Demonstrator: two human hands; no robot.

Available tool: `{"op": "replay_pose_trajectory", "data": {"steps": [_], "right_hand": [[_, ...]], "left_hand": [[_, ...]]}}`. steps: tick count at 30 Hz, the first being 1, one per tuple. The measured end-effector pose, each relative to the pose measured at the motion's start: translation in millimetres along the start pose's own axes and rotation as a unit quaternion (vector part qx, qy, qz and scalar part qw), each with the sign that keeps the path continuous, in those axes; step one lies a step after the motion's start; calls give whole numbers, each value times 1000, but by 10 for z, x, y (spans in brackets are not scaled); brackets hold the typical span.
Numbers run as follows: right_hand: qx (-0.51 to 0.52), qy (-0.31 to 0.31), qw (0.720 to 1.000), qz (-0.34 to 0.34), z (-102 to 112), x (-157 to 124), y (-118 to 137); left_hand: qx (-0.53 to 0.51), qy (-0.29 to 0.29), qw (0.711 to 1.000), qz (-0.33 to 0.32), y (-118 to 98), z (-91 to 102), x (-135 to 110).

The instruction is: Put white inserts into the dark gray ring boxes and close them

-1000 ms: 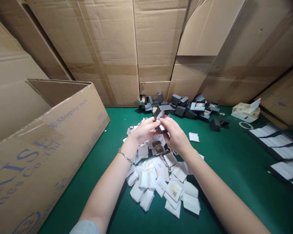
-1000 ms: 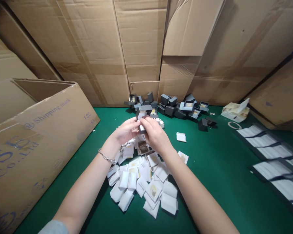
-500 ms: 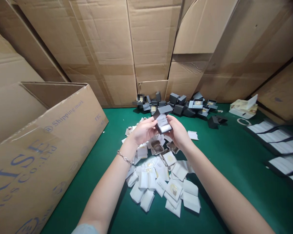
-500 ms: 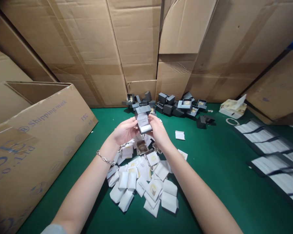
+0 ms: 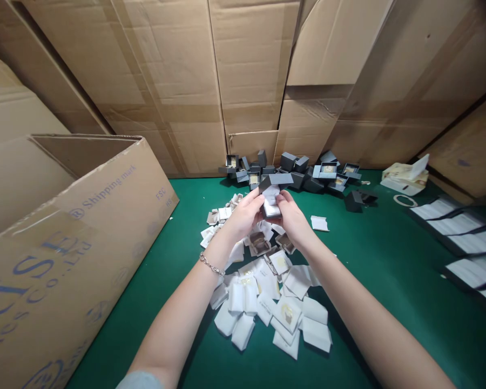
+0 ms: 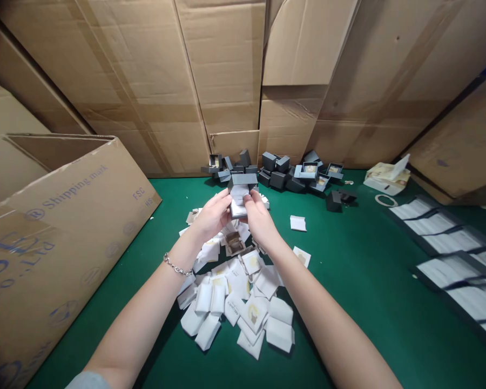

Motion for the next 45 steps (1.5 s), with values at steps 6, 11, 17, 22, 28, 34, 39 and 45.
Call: {"op": "replay_pose_trajectory", "data": {"steps": [6,11,17,22,28,34,39,45], "right_hand": [[16,37,999,4,-42,-28,22],[-30,63,997,20,-48,-13,9],[-117,49,986,109,-44,-48,57],[-91,64,993,36,-53,-73,53],[-225,59,971,53,49,-30,160],[-595,231,762,107,90,-183,155],[-669,262,690,90,46,-294,4],[-686,276,668,81,-27,-360,-65]], "left_hand": [[6,-1,1000,-11,42,-45,7],[18,-20,1000,-13,82,-14,40],[25,-16,999,-23,76,7,32],[16,9,999,-41,59,31,44],[-4,-78,997,-26,-47,194,83],[-80,-108,991,-29,-155,267,87],[-92,-130,987,-22,-104,289,101],[-73,-84,994,-17,-57,285,99]]}}
Point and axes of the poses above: each hand's wrist, its own x-axis towards the middle knuckle, its own z-axis out of the back of the hand, y = z × x, the point moved 5 cm from there along x, towards the middle knuckle, and after that the axes turned 9 degrees about -y, right-handed, at the moved point
